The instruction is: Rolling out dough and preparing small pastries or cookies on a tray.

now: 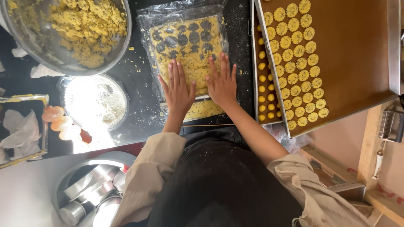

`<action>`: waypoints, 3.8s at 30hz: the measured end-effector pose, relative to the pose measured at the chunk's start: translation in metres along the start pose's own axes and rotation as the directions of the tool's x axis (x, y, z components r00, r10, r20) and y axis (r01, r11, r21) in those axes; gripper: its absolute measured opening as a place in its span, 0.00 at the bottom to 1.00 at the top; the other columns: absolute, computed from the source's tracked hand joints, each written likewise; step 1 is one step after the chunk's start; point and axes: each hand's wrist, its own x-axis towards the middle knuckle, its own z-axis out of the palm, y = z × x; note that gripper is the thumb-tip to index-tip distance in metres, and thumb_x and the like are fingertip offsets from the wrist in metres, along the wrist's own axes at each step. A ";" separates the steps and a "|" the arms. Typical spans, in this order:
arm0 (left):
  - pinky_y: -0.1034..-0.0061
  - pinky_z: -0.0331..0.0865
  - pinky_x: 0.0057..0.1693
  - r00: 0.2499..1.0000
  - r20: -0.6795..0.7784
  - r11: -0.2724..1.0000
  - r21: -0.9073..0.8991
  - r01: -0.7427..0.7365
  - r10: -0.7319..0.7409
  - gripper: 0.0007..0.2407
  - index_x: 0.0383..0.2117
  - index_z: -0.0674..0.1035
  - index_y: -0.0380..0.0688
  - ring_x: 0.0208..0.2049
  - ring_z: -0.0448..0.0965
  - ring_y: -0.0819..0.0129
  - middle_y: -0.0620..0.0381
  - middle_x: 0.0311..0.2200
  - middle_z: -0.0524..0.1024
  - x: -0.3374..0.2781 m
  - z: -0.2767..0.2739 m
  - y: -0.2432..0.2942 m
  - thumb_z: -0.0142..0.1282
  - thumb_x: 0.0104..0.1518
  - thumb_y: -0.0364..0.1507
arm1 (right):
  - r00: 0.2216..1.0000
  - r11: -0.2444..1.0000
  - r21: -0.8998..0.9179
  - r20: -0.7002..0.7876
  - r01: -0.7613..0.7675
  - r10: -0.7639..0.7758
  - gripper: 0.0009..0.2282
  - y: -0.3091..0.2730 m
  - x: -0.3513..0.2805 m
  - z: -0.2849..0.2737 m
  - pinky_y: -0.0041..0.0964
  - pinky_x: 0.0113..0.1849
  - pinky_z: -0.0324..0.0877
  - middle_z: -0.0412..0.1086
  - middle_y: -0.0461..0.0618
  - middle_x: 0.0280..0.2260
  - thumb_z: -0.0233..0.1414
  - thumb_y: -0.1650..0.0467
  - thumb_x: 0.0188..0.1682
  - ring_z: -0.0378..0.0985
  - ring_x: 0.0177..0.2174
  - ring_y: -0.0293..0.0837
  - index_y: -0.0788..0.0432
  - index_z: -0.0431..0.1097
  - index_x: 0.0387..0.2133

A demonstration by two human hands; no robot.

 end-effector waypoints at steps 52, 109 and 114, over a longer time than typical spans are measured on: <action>0.52 0.40 0.75 0.972 -0.175 0.976 -0.182 0.122 -0.154 0.26 0.73 0.56 0.38 0.76 0.46 0.49 0.46 0.74 0.52 -0.012 -0.001 -0.019 0.37 0.70 0.37 | 0.974 0.972 0.209 -0.172 -0.107 0.144 0.27 -0.023 -0.007 0.008 0.57 0.67 0.29 0.34 0.49 0.74 0.24 0.57 0.62 0.33 0.72 0.48 0.49 0.38 0.74; 0.36 0.32 0.70 0.986 0.086 0.973 0.195 0.125 -0.144 0.28 0.74 0.55 0.55 0.75 0.41 0.53 0.48 0.75 0.44 0.066 0.000 -0.040 0.30 0.69 0.47 | 0.995 0.988 -0.124 0.027 -0.093 0.097 0.33 0.015 0.069 0.009 0.66 0.66 0.22 0.25 0.48 0.74 0.18 0.45 0.56 0.26 0.72 0.49 0.40 0.35 0.74; 0.25 0.25 0.66 0.962 0.188 0.971 0.173 0.166 -0.198 0.32 0.75 0.51 0.56 0.76 0.37 0.54 0.48 0.76 0.38 0.087 -0.014 -0.035 0.29 0.68 0.54 | 0.995 0.994 -0.068 0.048 -0.088 0.091 0.34 0.018 0.094 0.009 0.67 0.66 0.22 0.24 0.49 0.74 0.18 0.44 0.57 0.27 0.72 0.49 0.41 0.34 0.75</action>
